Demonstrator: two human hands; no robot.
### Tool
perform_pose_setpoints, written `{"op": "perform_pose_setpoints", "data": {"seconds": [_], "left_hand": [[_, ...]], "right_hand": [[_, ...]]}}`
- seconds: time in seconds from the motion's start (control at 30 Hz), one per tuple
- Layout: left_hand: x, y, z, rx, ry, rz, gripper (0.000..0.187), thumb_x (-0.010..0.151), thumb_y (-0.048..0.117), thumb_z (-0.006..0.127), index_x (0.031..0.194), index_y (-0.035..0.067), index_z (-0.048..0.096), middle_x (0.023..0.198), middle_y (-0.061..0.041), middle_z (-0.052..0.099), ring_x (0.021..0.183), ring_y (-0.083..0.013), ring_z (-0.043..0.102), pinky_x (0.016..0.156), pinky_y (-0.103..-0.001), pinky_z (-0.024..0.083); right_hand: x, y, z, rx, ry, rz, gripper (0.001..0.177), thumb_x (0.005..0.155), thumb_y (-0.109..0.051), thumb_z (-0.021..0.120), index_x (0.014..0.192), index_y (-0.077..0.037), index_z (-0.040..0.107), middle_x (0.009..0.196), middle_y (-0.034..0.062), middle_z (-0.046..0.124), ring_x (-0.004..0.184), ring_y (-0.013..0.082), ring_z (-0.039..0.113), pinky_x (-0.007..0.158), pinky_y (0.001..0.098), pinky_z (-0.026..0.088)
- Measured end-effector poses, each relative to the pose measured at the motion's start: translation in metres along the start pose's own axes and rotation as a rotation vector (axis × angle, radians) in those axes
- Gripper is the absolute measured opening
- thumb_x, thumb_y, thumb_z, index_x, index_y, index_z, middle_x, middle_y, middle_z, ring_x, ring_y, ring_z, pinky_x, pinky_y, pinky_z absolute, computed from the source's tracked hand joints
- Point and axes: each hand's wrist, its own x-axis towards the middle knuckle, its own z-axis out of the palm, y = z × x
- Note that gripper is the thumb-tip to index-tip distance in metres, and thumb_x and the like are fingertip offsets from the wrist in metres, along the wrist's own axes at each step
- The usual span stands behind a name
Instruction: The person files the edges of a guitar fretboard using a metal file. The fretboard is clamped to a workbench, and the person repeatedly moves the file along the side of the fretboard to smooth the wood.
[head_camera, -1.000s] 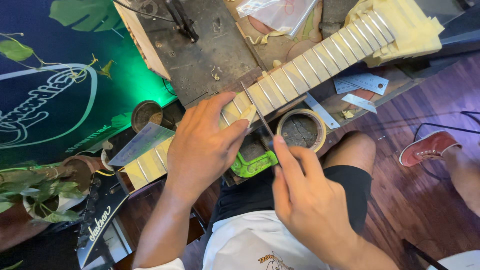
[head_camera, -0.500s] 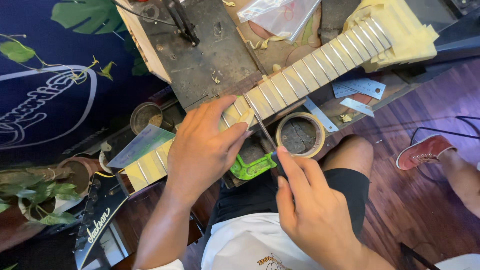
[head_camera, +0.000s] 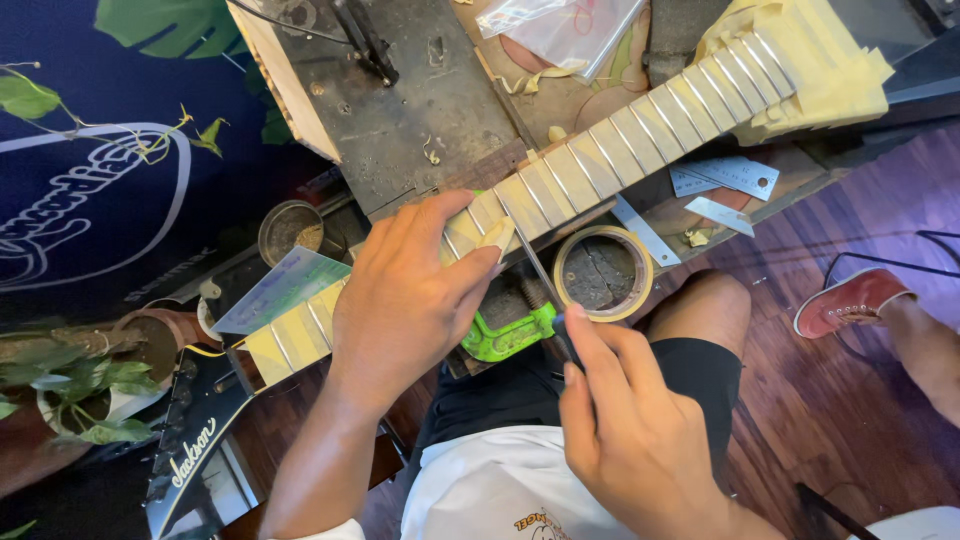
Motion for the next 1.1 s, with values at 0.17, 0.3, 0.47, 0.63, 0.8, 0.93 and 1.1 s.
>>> {"op": "perform_pose_setpoints", "data": {"seconds": [0.17, 0.3, 0.47, 0.63, 0.8, 0.93, 1.1], "left_hand": [[-0.002, 0.0, 0.002, 0.001, 0.01, -0.014, 0.011, 0.103, 0.023, 0.076, 0.106, 0.013, 0.072, 0.132, -0.02, 0.063, 0.106, -0.0415, 0.065, 0.08, -0.052, 0.051], [-0.002, -0.001, 0.0, -0.03, -0.001, -0.02, 0.013, 0.103, 0.023, 0.076, 0.111, 0.015, 0.072, 0.132, -0.02, 0.064, 0.107, -0.041, 0.065, 0.081, -0.052, 0.051], [0.005, 0.001, -0.003, -0.007, -0.094, -0.032, 0.024, 0.099, 0.021, 0.074, 0.123, 0.02, 0.073, 0.133, -0.023, 0.059, 0.102, -0.0427, 0.06, 0.076, -0.055, 0.049], [0.014, -0.009, -0.003, -0.042, -0.03, -0.092, 0.039, 0.089, 0.041, 0.089, 0.116, 0.014, 0.079, 0.145, -0.028, 0.058, 0.127, -0.0475, 0.058, 0.096, -0.059, 0.055], [0.002, -0.006, 0.0, 0.134, -0.135, -0.318, 0.084, 0.085, 0.075, 0.078, 0.139, 0.011, 0.068, 0.138, -0.018, 0.063, 0.12, -0.0422, 0.059, 0.095, -0.055, 0.048], [-0.007, -0.009, -0.014, 0.009, -0.207, -0.025, 0.032, 0.1, 0.041, 0.076, 0.124, 0.02, 0.07, 0.14, -0.024, 0.063, 0.116, -0.0428, 0.064, 0.083, -0.053, 0.053], [-0.004, -0.016, -0.014, -0.082, -0.172, 0.048, 0.025, 0.102, 0.035, 0.076, 0.119, 0.017, 0.073, 0.131, -0.025, 0.063, 0.111, -0.0434, 0.063, 0.083, -0.053, 0.055]], "right_hand": [[0.046, -0.013, 0.0, -0.031, -0.047, -0.01, 0.052, 0.098, -0.015, 0.065, 0.149, -0.007, 0.06, 0.115, 0.007, 0.063, 0.06, 0.0279, 0.066, 0.037, 0.0425, 0.052], [0.038, -0.001, -0.015, 0.228, 0.045, 0.046, 0.044, 0.103, -0.011, 0.06, 0.146, -0.002, 0.061, 0.12, 0.0118, 0.069, 0.102, 0.0296, 0.071, 0.073, 0.0427, 0.057], [0.01, 0.02, -0.023, 0.364, 0.074, 0.219, 0.042, 0.101, -0.011, 0.06, 0.141, -0.001, 0.066, 0.113, 0.0099, 0.075, 0.101, 0.0239, 0.07, 0.09, 0.0344, 0.052], [0.0, 0.027, -0.024, 0.394, 0.103, 0.232, 0.041, 0.099, -0.01, 0.063, 0.139, 0.0, 0.068, 0.128, 0.0124, 0.077, 0.111, 0.0231, 0.073, 0.098, 0.0329, 0.053], [-0.004, 0.035, -0.017, 0.451, 0.064, 0.167, 0.044, 0.102, -0.011, 0.061, 0.144, 0.003, 0.062, 0.14, 0.0164, 0.072, 0.124, 0.027, 0.071, 0.107, 0.0364, 0.053], [-0.005, 0.033, -0.013, 0.583, -0.064, 0.228, 0.047, 0.1, -0.017, 0.061, 0.144, -0.002, 0.064, 0.144, 0.0121, 0.073, 0.127, 0.0207, 0.073, 0.107, 0.0297, 0.051], [-0.002, 0.031, -0.01, 0.614, -0.079, 0.17, 0.046, 0.1, -0.014, 0.059, 0.144, 0.0, 0.064, 0.141, 0.0129, 0.074, 0.127, 0.0212, 0.073, 0.107, 0.0307, 0.053]]}}
